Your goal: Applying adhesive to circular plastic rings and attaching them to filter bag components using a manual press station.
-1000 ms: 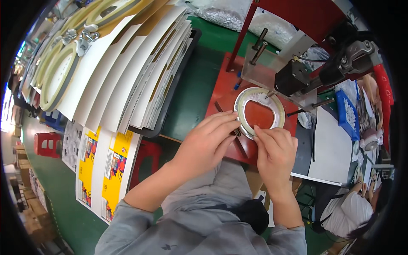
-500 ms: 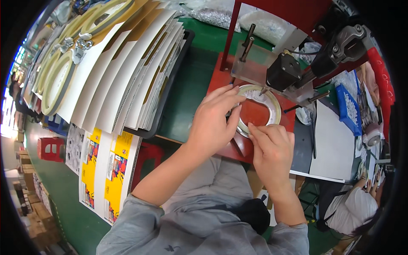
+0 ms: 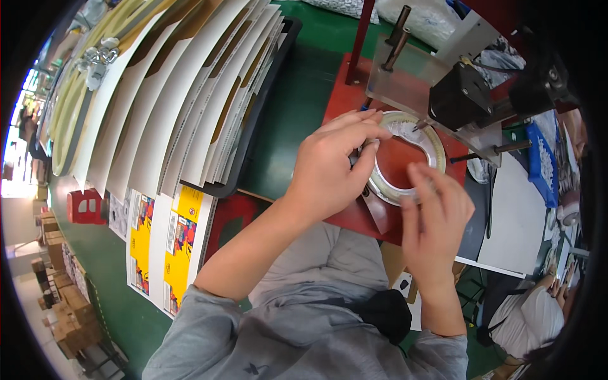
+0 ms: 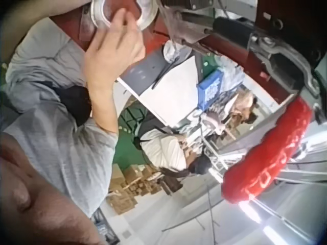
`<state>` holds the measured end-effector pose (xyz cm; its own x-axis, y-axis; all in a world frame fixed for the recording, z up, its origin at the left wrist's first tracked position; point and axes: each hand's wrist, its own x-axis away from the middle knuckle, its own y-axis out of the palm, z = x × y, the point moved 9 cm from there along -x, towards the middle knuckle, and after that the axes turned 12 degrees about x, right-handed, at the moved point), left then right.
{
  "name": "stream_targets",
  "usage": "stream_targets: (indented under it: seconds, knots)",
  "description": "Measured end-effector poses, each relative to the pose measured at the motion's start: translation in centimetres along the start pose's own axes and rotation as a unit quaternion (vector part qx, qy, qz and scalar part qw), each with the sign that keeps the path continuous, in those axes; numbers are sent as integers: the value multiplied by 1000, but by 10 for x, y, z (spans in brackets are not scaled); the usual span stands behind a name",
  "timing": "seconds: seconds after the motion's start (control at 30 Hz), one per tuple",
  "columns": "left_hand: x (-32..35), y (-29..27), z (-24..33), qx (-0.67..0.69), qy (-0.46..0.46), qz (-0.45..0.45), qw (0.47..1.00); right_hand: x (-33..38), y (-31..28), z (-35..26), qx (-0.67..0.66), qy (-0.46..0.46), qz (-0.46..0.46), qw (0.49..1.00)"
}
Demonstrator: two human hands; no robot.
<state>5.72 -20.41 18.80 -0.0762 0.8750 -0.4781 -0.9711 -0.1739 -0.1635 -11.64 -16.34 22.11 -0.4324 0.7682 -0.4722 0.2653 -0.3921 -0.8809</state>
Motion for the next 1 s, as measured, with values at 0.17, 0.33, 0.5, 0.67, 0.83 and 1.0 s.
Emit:
stream_targets:
  seconds: [0.17, 0.33, 0.5, 0.67, 0.83, 1.0]
  knots:
    - [0, 0, -1, 6, -17, -9, 1000, -23, 25, 22, -18, 62, -6, 998]
    - [-4, 3, 1, -7, -18, -25, 999, -31, 45, 24, 7, 68, -137, 988]
    - [-10, 2, 6, -18, 20, -30, 999, -39, 39, 20, 16, 57, -97, 994]
    - [-5, 3, 10, -20, 24, -28, 999, -38, 44, 21, -31, 63, -122, 990]
    - [4, 5, 0, -11, 21, -37, 999, -21, 47, 24, -73, 69, -56, 993]
    - [2, -2, 18, -75, 95, -19, 992, -8, -63, -4, -31, -46, 181, 982]
